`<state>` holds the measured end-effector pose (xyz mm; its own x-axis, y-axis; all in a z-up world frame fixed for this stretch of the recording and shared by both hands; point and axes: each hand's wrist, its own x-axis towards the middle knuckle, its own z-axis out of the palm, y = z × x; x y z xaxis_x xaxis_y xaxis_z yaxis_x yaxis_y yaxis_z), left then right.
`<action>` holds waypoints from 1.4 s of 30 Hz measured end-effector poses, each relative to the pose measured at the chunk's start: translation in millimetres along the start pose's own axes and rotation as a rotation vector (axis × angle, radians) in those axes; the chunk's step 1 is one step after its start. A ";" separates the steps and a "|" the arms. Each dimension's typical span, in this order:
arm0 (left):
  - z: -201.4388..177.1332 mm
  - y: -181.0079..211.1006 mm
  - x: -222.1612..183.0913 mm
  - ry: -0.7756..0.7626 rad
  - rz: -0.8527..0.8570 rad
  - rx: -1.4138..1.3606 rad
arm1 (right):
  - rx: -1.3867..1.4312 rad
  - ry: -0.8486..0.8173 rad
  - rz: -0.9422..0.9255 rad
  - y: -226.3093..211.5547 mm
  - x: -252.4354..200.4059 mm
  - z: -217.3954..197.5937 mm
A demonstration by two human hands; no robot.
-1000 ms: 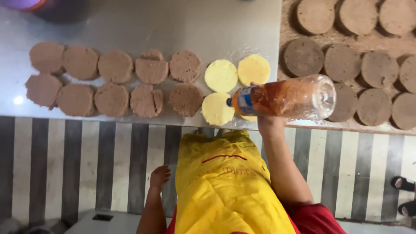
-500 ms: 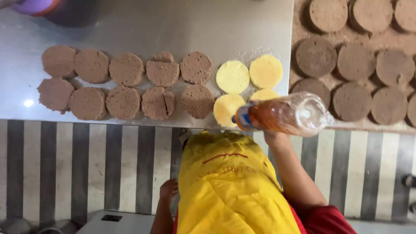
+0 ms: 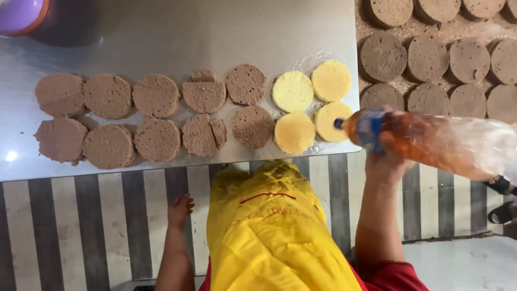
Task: Pour simple syrup from a plastic bottle to soak cake layers arranged on a counter.
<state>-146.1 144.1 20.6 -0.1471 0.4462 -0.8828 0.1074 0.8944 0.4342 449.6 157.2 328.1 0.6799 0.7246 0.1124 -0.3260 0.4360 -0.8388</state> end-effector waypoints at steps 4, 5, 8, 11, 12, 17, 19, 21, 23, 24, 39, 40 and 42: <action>0.6 23.3 3.1 0.001 0.060 0.016 | -0.032 0.049 0.009 21.1 47.9 31.7; -2.3 18.7 5.6 -0.005 0.065 0.023 | -0.032 0.054 0.001 39.4 57.9 36.3; -11.0 -0.1 7.6 -0.034 0.033 0.042 | -0.012 0.158 -0.082 73.0 72.2 45.7; -22.1 -17.1 9.6 -0.037 0.020 0.040 | -0.052 0.045 0.054 70.5 63.2 36.6; -24.2 -26.9 8.9 -0.006 -0.012 -0.020 | -0.107 0.033 0.003 70.0 67.0 23.2; -37.7 -71.2 -10.5 -0.055 -0.025 -0.030 | -0.118 0.201 -0.049 85.1 103.6 47.4; -34.4 -71.8 -20.6 0.078 -0.311 0.146 | -0.237 0.086 -0.030 101.0 91.0 61.4; -32.1 -65.9 -27.1 0.099 -0.325 0.133 | -0.179 0.094 0.078 91.5 65.8 58.4; -29.9 -61.7 -25.4 0.118 -0.338 0.113 | -0.124 0.097 0.185 83.7 58.5 38.4; -28.8 -60.3 -20.5 0.119 -0.326 0.048 | -0.173 0.117 0.109 80.7 64.2 19.4; -36.4 -43.4 0.5 0.020 -0.050 -0.131 | 0.108 -0.007 0.068 19.1 45.6 70.2; -41.5 -47.0 2.4 -0.004 -0.018 -0.171 | 0.135 -0.086 0.134 23.3 40.2 78.8; -46.6 -51.3 1.0 -0.025 -0.001 -0.161 | 0.050 -0.069 0.157 61.6 23.0 90.6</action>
<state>-197.5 100.1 5.8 -0.1227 0.4458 -0.8867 -0.0526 0.8893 0.4543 385.7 249.1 327.3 0.5718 0.8201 0.0205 -0.4581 0.3400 -0.8213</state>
